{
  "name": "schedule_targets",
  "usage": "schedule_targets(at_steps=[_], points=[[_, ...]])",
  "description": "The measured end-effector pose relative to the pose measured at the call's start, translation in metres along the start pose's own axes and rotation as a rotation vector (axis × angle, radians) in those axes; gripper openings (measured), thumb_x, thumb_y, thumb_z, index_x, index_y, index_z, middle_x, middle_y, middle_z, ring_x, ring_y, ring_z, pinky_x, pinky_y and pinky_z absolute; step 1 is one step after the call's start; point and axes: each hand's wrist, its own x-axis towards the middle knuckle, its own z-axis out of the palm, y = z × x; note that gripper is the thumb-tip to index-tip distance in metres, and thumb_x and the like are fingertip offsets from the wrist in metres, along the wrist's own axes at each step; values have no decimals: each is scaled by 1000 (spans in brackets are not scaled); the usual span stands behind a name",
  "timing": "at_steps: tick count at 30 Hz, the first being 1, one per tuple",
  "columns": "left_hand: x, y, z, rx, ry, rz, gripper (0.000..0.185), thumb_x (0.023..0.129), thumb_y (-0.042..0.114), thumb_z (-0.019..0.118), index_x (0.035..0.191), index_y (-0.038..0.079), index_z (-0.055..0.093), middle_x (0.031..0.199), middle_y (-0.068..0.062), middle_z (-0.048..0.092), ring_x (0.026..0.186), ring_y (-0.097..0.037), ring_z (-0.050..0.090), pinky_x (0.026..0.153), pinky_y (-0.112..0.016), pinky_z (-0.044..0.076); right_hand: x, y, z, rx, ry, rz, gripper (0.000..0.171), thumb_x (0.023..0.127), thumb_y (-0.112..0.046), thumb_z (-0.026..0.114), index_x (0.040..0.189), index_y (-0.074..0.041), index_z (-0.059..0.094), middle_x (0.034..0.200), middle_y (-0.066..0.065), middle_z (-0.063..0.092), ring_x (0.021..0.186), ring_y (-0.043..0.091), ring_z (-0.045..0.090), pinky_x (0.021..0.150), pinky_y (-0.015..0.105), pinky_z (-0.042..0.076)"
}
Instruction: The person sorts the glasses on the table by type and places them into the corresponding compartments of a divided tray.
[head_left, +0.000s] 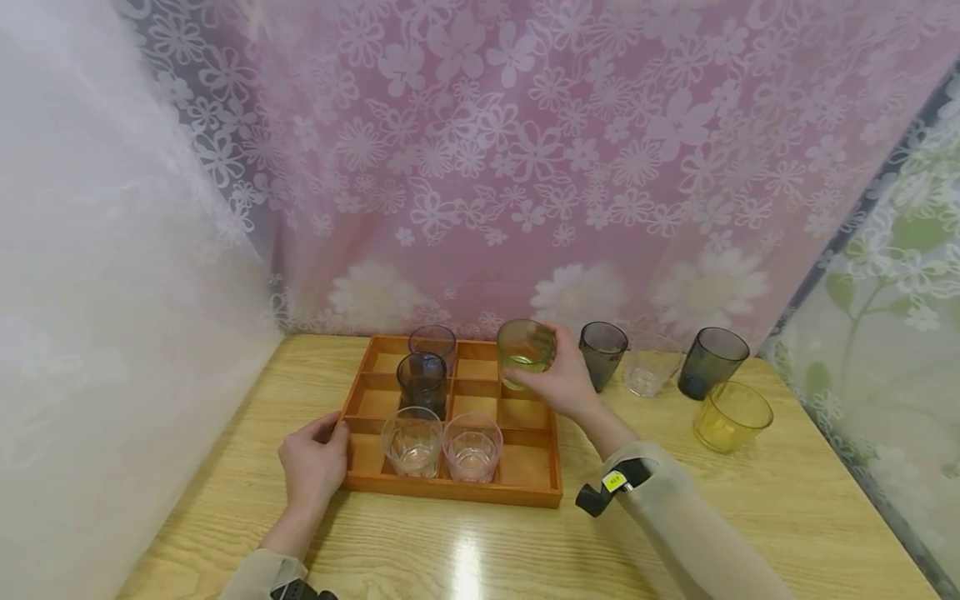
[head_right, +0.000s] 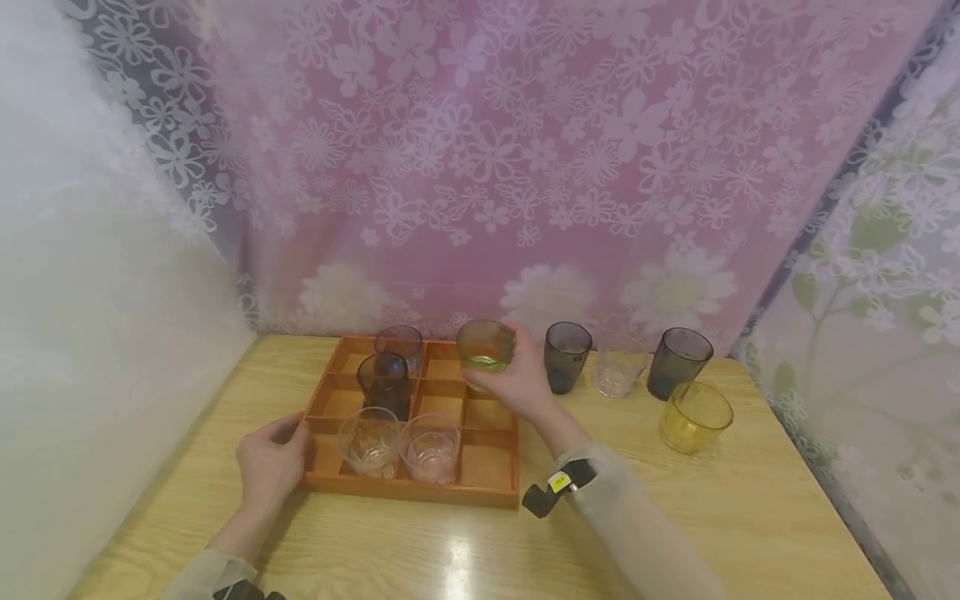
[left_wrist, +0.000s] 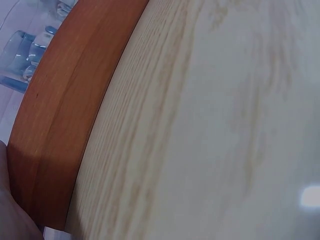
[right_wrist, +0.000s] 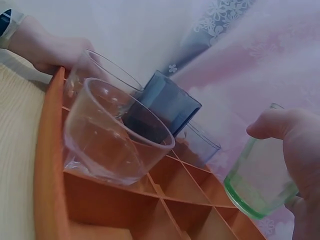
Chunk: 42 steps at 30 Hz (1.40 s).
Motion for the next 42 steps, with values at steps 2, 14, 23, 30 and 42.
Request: schedule_targets(at_steps=[2,14,23,30,42], points=[[1,0,0,0,0,-1,21,97,10,72,114,1,81,102,-16,79,95,-30,74,70,-9,44,7,1,5,-1,-8,-11,93,86,-25,91,157,-6,35,150,14,49,138,33,48,110,52,43],[2,0,0,-24,6,1,20,97,7,72,113,-1,81,100,-17,79,92,-30,75,68,-5,42,36,8,25,-29,-38,2,93,85,-27,92,156,-4,35,150,12,53,137,34,50,111,53,44],[3,-1,0,-25,15,2,20,96,7,72,112,-2,81,100,-18,79,93,-31,75,69,-4,41,51,17,39,15,-19,-1,89,84,-27,93,153,-6,41,148,11,56,137,31,50,112,50,42],[1,-2,3,-45,5,2,20,96,5,72,112,-3,81,102,-18,79,93,-31,75,69,-4,43,56,24,51,28,-7,27,90,83,-27,94,154,-6,42,146,10,57,135,31,51,111,50,43],[2,-2,0,-42,27,29,19,95,4,72,111,-2,81,99,-17,79,90,-31,75,69,-5,44,63,37,69,-7,-12,78,95,83,-28,94,157,-5,40,150,15,51,139,37,47,112,54,42]])
